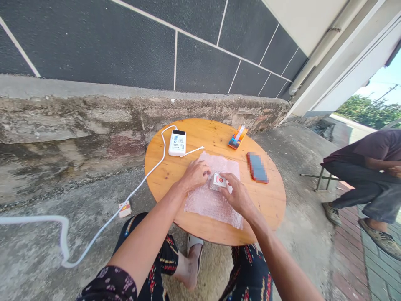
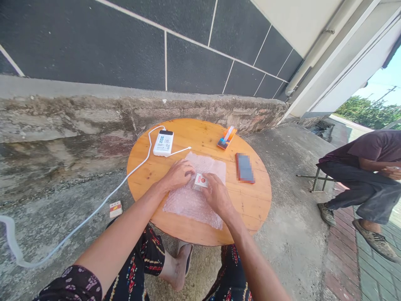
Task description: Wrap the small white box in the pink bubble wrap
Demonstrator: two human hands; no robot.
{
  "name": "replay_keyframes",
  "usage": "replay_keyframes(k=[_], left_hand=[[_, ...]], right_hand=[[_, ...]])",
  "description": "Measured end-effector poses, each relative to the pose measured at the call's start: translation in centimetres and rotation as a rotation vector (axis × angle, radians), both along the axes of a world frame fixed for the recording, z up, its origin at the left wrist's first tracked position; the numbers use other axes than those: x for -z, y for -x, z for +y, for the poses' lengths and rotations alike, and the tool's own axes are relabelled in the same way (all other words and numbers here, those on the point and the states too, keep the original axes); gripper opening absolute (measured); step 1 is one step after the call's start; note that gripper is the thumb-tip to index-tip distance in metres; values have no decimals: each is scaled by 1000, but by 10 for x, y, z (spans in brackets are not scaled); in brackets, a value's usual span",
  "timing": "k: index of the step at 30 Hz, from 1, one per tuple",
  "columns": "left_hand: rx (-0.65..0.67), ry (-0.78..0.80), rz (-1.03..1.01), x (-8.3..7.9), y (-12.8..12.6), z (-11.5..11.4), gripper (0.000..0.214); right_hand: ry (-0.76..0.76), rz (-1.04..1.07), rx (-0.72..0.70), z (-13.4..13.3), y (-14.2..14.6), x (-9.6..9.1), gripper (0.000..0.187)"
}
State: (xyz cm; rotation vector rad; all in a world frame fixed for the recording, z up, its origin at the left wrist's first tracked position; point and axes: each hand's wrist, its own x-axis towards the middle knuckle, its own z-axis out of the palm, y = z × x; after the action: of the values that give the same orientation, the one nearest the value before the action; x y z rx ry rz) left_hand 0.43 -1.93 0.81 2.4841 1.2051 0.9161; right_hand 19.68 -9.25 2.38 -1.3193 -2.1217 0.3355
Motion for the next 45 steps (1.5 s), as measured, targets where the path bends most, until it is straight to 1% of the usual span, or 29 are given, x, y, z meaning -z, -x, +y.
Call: replay_keyframes(k=[9, 12, 14, 18, 23, 28, 34, 37, 41, 45], left_hand=[[-2, 3, -2, -1, 0, 0, 25], [0, 0, 0, -1, 0, 0, 25], [2, -1, -1, -1, 0, 0, 25], [3, -4, -4, 0, 0, 0, 25], [1, -8, -6, 1, 0, 0, 25], [3, -9, -13, 1, 0, 1, 26], [8, -17, -13, 3, 1, 1, 26], [9, -18, -11, 2, 1, 1, 26], [8, -19, -14, 2, 1, 1, 26], [8, -21, -18, 2, 1, 0, 26]], right_hand=[[-24, -10, -1, -3, -1, -3, 44], [-49, -15, 34, -7, -3, -5, 44], [-78, -1, 64, -12, -5, -7, 40], [-145, 66, 95, -27, -7, -10, 25], [-140, 85, 75, -52, -9, -8, 16], [-105, 45, 72, -78, -8, 3, 10], [-62, -24, 2, -99, -1, 13, 8], [-58, -92, -16, -103, 3, 16, 8], [-90, -168, -41, -103, 6, 17, 19], [-143, -237, -11, -101, 9, 15, 17]])
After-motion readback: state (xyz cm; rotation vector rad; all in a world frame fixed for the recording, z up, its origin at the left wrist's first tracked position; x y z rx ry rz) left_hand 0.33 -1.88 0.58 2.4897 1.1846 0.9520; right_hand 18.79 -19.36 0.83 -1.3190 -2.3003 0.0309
